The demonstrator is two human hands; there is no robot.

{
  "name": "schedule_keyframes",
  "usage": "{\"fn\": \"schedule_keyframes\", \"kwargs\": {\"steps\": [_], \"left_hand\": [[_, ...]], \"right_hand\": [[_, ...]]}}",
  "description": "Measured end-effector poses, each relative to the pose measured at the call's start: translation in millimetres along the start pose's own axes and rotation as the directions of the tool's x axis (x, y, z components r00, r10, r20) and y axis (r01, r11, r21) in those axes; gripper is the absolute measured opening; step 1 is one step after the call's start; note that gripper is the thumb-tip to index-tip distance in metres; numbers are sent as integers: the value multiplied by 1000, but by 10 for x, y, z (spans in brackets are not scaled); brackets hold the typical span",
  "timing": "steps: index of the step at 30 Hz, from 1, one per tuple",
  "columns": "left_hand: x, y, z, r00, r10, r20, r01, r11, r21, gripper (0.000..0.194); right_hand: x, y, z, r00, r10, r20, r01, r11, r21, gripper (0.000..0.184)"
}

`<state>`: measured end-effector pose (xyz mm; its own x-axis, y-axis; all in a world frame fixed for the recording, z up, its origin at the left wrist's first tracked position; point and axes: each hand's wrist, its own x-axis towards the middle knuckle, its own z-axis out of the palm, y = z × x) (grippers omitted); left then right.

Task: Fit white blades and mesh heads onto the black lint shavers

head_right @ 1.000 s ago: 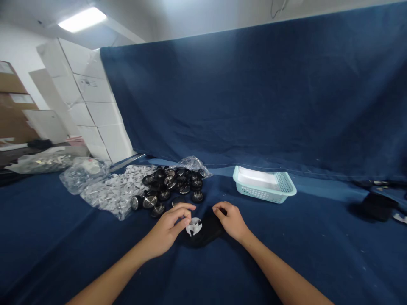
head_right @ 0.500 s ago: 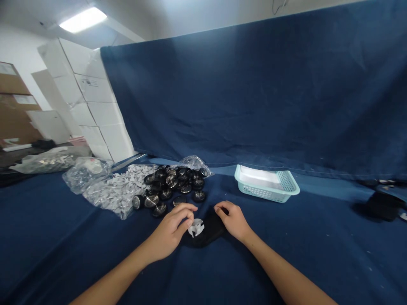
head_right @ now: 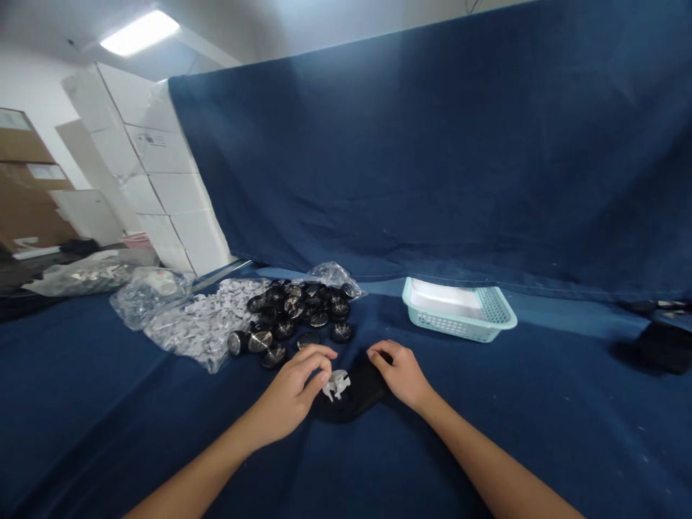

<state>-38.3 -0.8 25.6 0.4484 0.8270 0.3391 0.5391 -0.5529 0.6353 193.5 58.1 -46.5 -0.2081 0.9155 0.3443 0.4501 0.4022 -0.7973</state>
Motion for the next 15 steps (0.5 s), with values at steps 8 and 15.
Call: {"fn": "schedule_keyframes", "kwargs": {"steps": [8, 15], "left_hand": [[7, -13, -27, 1000, 0, -8, 0, 999, -36, 22], [27, -42, -2, 999, -42, -5, 41, 997, -61, 22]], "right_hand": [[-2, -10, 7, 1000, 26, 10, -26, 999, 40, 23], [-4, 32, 35, 998, 55, -13, -54, 996, 77, 22]]}}
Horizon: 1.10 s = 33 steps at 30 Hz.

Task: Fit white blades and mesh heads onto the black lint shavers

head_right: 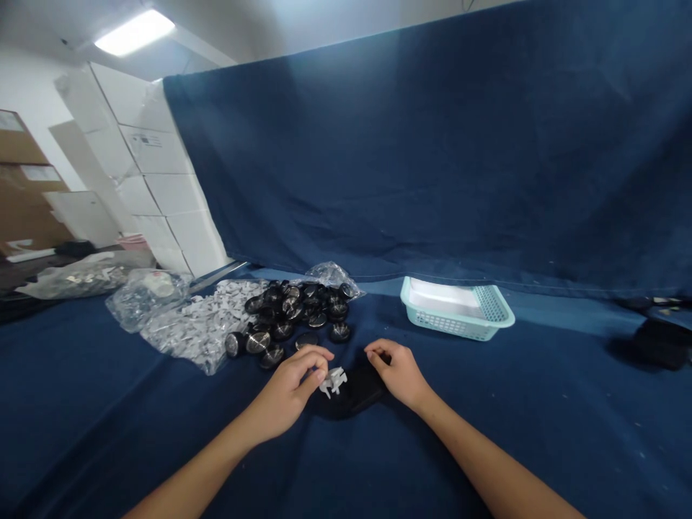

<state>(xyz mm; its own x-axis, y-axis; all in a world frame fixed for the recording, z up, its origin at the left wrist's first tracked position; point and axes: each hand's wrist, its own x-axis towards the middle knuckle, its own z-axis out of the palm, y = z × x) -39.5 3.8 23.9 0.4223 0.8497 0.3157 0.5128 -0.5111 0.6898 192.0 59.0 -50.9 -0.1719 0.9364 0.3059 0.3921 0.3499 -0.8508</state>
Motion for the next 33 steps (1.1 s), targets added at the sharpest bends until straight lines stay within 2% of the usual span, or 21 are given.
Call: {"fn": "schedule_keyframes", "kwargs": {"steps": [7, 14, 18, 22, 27, 33], "left_hand": [[-2, -5, -12, 1000, -5, 28, 4, 999, 33, 21], [-55, 76, -75, 986, 137, 96, -154, 968, 199, 19], [-54, 98, -103, 979, 162, 120, -189, 947, 260, 18], [-53, 87, -110, 974, 199, 108, -221, 939, 265, 17], [-68, 100, -105, 947, 276, 167, -315, 902, 295, 29], [-61, 121, -142, 946, 284, 158, -319, 904, 284, 31]], "right_hand": [[25, 48, 7, 999, 36, -17, -34, 996, 81, 23], [49, 17, -24, 998, 67, -6, -65, 982, 178, 24], [51, 22, -23, 998, 67, -2, -65, 979, 195, 24], [52, 59, -12, 998, 60, 3, -59, 979, 195, 23], [52, 88, -3, 998, 64, 3, -64, 979, 192, 22], [61, 94, -2, 998, 65, 1, -64, 980, 189, 21]]}}
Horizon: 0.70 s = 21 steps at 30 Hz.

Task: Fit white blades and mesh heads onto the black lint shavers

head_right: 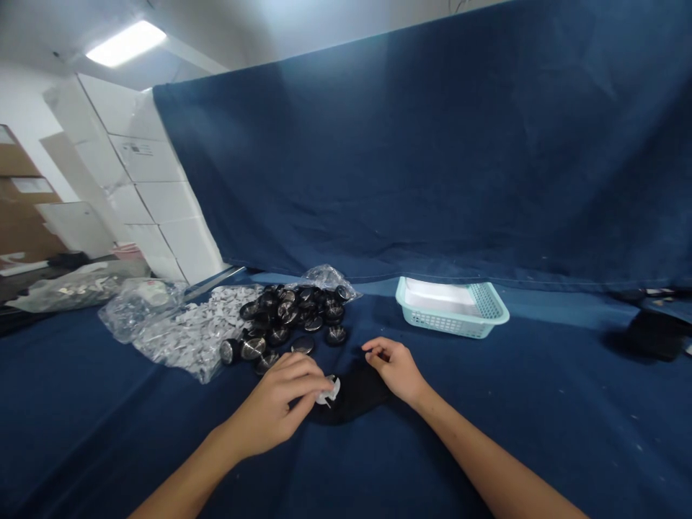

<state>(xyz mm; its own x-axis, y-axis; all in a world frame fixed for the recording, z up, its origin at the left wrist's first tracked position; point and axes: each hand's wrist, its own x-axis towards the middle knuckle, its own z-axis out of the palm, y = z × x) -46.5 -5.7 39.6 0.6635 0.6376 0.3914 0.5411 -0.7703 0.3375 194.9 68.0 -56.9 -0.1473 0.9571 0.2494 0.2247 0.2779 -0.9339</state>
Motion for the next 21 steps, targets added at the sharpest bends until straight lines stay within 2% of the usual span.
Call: {"fn": "schedule_keyframes", "kwargs": {"steps": [12, 21], "left_hand": [[44, -1, -13, 999, -5, 43, 6, 1000, -4, 28], [71, 54, -32, 998, 40, 41, -47, 982, 181, 27]], "right_hand": [[17, 22, 14, 1000, 13, 5, -13, 1000, -5, 19], [13, -13, 9, 1000, 1, 18, 0, 999, -32, 19]]}}
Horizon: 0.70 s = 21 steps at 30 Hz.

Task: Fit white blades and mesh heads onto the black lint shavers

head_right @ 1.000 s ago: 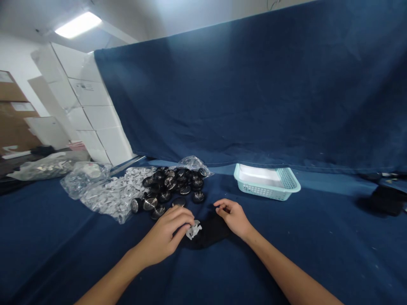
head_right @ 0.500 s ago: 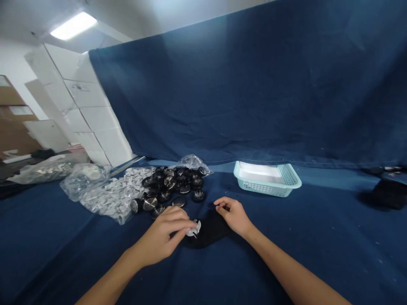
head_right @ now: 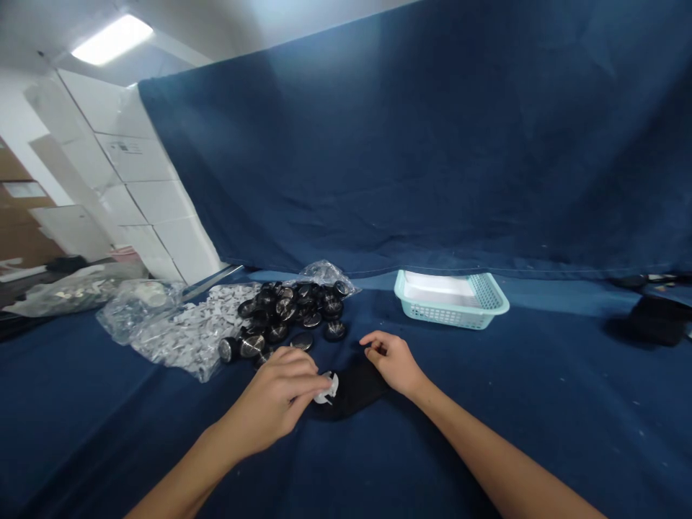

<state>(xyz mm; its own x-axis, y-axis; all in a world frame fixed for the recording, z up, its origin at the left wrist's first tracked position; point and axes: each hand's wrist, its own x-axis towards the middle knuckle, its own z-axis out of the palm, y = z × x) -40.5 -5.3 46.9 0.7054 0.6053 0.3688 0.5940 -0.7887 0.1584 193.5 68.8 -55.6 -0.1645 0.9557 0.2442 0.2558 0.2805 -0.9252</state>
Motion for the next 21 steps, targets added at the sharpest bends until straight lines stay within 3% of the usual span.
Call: {"fn": "schedule_keyframes", "kwargs": {"steps": [9, 21], "left_hand": [[39, 145, 27, 999, 40, 23, -44, 983, 178, 24], [35, 145, 30, 997, -70, 13, 68, 990, 127, 27]], "right_hand": [[-1, 6, 6, 1000, -13, -16, 13, 1000, -19, 19], [-22, -14, -11, 999, -18, -37, 16, 999, -46, 20]]}}
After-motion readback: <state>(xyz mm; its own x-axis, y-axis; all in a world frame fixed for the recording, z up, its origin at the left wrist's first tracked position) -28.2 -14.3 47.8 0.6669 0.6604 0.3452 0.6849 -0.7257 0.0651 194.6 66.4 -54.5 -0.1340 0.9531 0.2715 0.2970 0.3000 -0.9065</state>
